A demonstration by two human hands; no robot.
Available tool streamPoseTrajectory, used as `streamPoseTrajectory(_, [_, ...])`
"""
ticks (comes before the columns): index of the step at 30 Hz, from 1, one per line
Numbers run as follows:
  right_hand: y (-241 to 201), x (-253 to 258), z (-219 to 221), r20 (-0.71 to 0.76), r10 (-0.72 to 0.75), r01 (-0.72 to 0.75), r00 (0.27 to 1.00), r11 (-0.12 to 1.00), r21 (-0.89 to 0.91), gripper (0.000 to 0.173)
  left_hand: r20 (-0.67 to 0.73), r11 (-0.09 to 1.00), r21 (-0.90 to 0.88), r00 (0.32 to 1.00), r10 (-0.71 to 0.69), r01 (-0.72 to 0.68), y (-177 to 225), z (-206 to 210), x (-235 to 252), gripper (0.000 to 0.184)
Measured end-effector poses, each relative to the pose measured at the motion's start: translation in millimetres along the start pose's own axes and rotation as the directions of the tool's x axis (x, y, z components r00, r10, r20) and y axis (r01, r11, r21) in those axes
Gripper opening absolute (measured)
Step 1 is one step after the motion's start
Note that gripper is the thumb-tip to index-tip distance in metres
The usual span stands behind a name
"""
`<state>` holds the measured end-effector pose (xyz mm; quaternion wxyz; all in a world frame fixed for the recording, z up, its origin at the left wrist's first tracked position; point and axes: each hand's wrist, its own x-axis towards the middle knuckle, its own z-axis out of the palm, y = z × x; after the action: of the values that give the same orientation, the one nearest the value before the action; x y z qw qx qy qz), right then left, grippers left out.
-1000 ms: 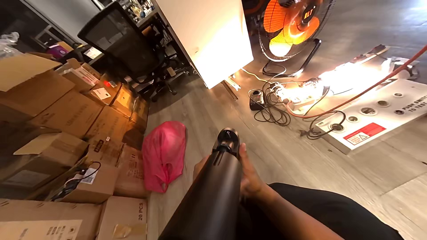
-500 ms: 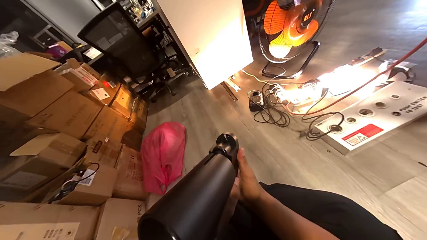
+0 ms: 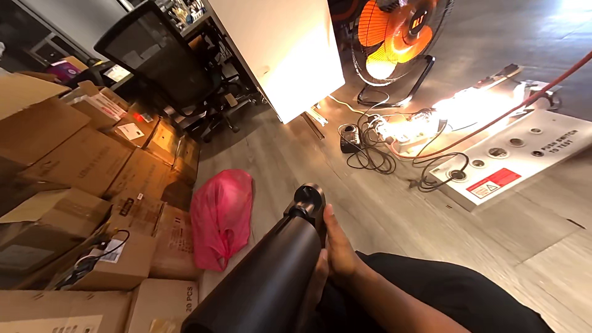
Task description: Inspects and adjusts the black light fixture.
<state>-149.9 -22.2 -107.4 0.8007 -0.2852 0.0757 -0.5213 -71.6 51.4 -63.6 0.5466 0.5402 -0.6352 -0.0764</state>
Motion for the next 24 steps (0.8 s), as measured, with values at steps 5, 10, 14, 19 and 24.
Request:
streamPoseTrajectory(5, [10,-1,1,0.015,0.023,-0.023,1.000,1.000,-0.013,0.084,-0.016,0.997,0.062,0.999,0.046,-0.045,-4,-6,-5,0.020])
streamPoseTrajectory(10, [12,-3,3,0.016,0.034,-0.034,0.999,0.999,0.000,0.086,-0.085,0.999,-0.037,0.996,-0.031,0.028,7,-2,4,0.029])
streamPoseTrajectory(14, [4,-2,0,0.007,0.047,-0.047,0.999,0.998,-0.043,0.080,-0.052,0.996,-0.032,0.995,-0.084,0.083,7,-1,-8,0.024])
streamPoseTrajectory(19, [7,-4,3,0.042,0.067,-0.064,0.997,0.995,-0.073,0.084,-0.134,0.999,-0.031,0.991,-0.032,0.028,5,-3,-5,0.028])
streamPoseTrajectory(24, [0,-1,1,0.019,0.016,-0.014,1.000,0.995,-0.095,0.081,-0.080,0.996,-0.079,0.995,-0.057,0.050,6,3,-1,0.023])
